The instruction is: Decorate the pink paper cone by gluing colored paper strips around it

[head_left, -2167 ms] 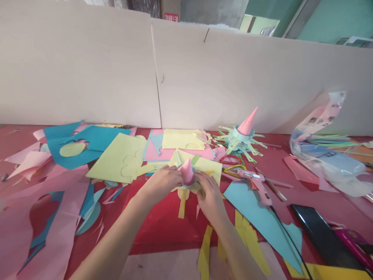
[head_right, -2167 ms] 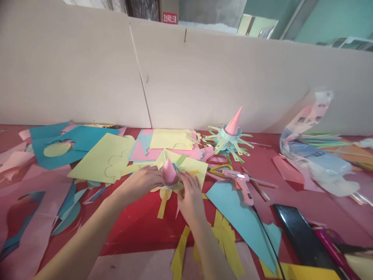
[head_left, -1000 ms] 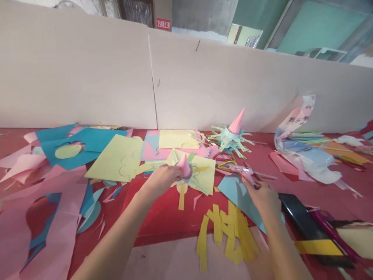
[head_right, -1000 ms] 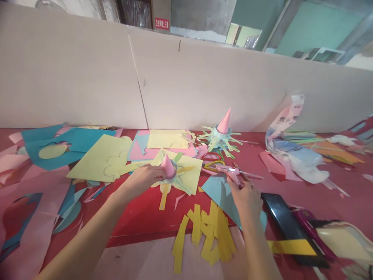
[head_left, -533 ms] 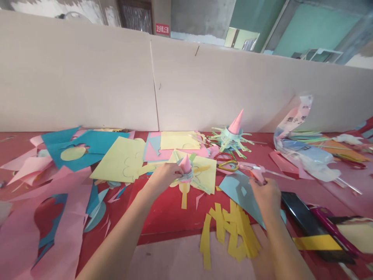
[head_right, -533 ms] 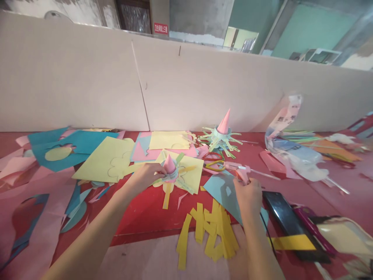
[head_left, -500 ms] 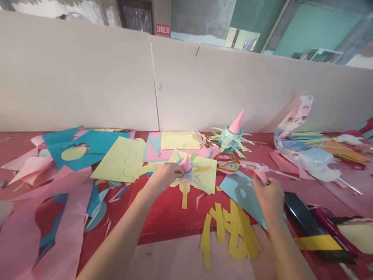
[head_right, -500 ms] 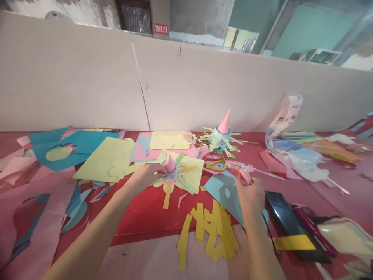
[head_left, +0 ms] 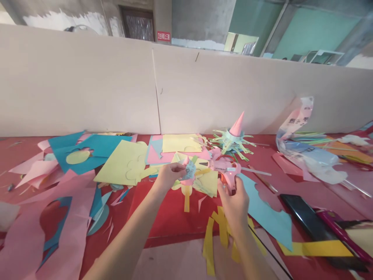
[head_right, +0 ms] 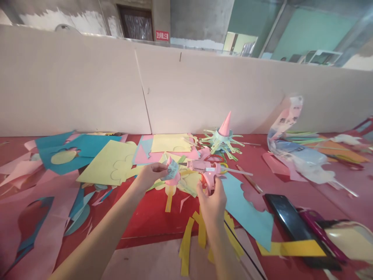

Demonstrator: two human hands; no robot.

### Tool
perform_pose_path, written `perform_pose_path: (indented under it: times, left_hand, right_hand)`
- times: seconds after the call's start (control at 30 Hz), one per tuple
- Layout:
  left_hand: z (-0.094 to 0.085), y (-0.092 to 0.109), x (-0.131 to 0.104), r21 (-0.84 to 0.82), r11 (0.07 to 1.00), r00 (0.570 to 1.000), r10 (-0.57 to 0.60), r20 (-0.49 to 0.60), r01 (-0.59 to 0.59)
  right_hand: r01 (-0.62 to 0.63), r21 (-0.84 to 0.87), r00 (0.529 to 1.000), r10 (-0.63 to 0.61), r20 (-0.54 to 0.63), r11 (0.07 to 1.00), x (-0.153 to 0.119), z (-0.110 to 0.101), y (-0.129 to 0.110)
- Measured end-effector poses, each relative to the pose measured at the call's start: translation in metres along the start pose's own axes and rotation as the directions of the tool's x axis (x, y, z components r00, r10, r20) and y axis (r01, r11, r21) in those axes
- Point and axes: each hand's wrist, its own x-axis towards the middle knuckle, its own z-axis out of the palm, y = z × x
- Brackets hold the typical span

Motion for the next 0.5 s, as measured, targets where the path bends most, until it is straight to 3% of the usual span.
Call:
perform_pose_path:
  times: [0.27,0.5]
  left_hand:
    - [-0.006,0.004,0.001,-0.271,0.953,0.990,-0.128,0.052,0.137]
    - [-0.006,0.003,-0.001,-0.307,0.939,0.986,-0.134,0.096,0.157]
  right_hand:
    - [0.075,-0.090,0.997,-0.073,0.034,0.993,-0.005,0.007,0.023]
    - [0.202,-0.140,0.979,-0.203,0.007,0.969,-0.009,0.014,0.025]
